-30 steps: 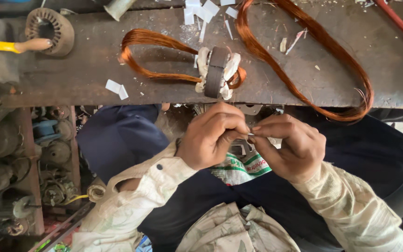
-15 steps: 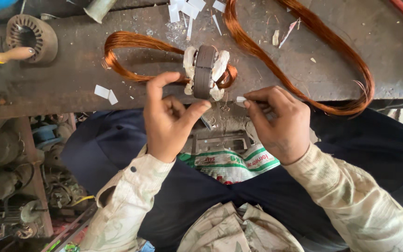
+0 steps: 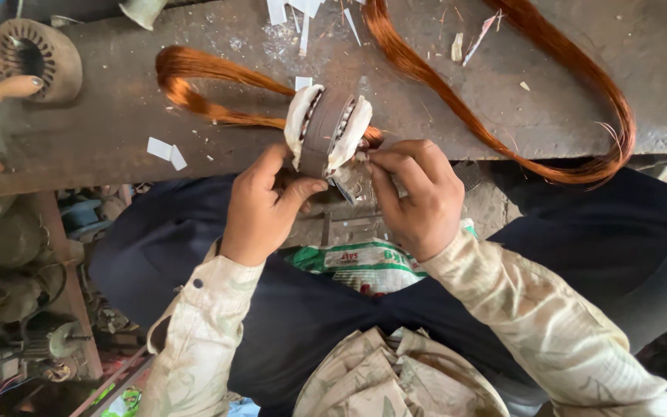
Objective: The person winds copper wire around a motor stator core, inserting white insulating strips between the windings. They repeatedly wrap the wire, adjust the coil, and place insulation to separate layers.
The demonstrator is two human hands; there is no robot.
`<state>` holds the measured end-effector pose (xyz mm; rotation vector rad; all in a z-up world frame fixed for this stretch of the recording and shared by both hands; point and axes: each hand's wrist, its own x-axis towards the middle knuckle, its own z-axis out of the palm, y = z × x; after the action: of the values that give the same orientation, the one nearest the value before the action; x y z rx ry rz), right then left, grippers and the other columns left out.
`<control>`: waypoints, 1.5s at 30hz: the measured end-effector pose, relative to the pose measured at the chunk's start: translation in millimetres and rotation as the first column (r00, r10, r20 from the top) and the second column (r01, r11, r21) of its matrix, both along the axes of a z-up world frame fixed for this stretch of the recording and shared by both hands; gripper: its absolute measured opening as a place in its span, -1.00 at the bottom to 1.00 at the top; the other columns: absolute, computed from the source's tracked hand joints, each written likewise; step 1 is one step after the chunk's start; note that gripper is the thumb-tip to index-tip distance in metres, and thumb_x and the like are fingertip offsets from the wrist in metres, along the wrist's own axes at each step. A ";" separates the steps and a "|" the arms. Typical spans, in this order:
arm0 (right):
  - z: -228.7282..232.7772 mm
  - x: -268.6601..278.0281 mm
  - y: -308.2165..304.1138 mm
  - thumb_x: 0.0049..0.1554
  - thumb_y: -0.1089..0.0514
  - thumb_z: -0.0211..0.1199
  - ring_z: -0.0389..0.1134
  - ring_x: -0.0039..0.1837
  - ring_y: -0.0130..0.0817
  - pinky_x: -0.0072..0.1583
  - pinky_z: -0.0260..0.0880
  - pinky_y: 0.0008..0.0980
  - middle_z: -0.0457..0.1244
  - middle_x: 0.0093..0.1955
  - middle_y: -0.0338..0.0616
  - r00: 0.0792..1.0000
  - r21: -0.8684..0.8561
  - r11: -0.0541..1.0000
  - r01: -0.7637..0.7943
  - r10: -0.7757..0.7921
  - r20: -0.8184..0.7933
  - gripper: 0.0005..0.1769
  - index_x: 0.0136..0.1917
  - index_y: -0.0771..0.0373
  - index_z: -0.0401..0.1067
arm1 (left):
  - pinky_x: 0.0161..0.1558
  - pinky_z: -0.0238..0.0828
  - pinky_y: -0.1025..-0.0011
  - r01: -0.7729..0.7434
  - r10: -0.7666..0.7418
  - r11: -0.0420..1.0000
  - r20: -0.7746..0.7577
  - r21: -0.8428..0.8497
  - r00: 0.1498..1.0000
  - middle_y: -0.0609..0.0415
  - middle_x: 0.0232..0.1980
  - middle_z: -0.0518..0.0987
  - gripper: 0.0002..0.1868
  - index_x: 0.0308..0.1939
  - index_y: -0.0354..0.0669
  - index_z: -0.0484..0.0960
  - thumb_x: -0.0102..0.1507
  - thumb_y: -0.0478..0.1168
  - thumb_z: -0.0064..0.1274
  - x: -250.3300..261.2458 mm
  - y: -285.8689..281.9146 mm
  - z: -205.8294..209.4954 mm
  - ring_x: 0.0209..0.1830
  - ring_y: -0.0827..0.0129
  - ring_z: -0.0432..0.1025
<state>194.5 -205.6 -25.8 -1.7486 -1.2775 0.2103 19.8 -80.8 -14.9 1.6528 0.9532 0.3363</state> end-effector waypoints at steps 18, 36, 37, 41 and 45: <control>-10.3 -3.1 10.4 0.10 0.17 0.42 0.33 -0.16 -0.13 0.00 0.29 -0.16 0.30 -0.28 -0.16 0.995 -0.167 0.986 -0.005 0.022 0.098 -0.82 0.00 0.20 0.56 | -0.30 0.46 0.39 0.119 -0.097 0.963 -0.102 0.241 0.990 -0.04 -0.24 0.65 -0.65 -0.05 -0.31 0.52 0.25 -0.20 0.33 -6.4 6.7 -0.7 -0.38 0.34 0.56; -14.4 -4.2 16.7 0.02 0.18 0.41 0.31 -0.22 -0.05 -0.07 0.32 -0.10 0.25 -0.33 -0.08 0.992 -0.158 0.987 0.006 0.015 0.127 -0.83 -0.09 0.23 0.55 | -0.37 0.50 0.45 0.122 -0.103 0.980 -0.122 0.158 0.987 -0.01 -0.23 0.69 -0.66 0.03 -0.34 0.53 0.26 -0.30 0.30 -0.7 9.7 8.6 -0.42 0.43 0.61; -14.1 -2.8 18.3 0.03 0.18 0.41 0.31 -0.22 -0.05 -0.07 0.33 -0.09 0.25 -0.33 -0.07 0.993 -0.169 0.985 -0.009 0.029 0.116 -0.85 -0.12 0.23 0.54 | -0.36 0.51 0.46 0.123 -0.106 0.980 -0.117 0.154 0.988 -0.01 -0.22 0.70 -0.66 0.03 -0.35 0.53 0.27 -0.31 0.29 -1.1 9.8 8.1 -0.40 0.44 0.61; -3.9 13.5 12.3 0.12 0.21 0.35 0.37 -0.18 -0.03 -0.02 0.40 -0.06 0.28 -0.33 -0.04 0.976 -0.257 0.951 -0.174 0.202 0.087 -0.88 -0.22 0.23 0.46 | -0.31 0.55 0.49 0.121 -0.110 0.985 -0.097 0.120 0.989 0.02 -0.21 0.73 -0.69 0.06 -0.34 0.52 0.29 -0.34 0.24 -0.8 11.8 6.9 -0.34 0.46 0.65; 4.0 18.3 11.1 0.15 0.21 0.30 0.40 -0.21 -0.05 -0.11 0.41 -0.09 0.33 -0.30 -0.05 0.979 -0.261 0.951 -0.164 0.189 0.071 -0.95 -0.09 0.18 0.56 | -0.30 0.58 0.49 0.124 -0.118 0.988 -0.064 0.096 0.991 0.00 -0.19 0.72 -0.66 0.09 -0.35 0.52 0.29 -0.35 0.25 -1.2 13.4 6.9 -0.30 0.44 0.64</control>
<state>212.8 -194.6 -21.8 -1.8767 -1.5345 0.4136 18.5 -67.4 -8.0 1.8117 0.8868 0.2578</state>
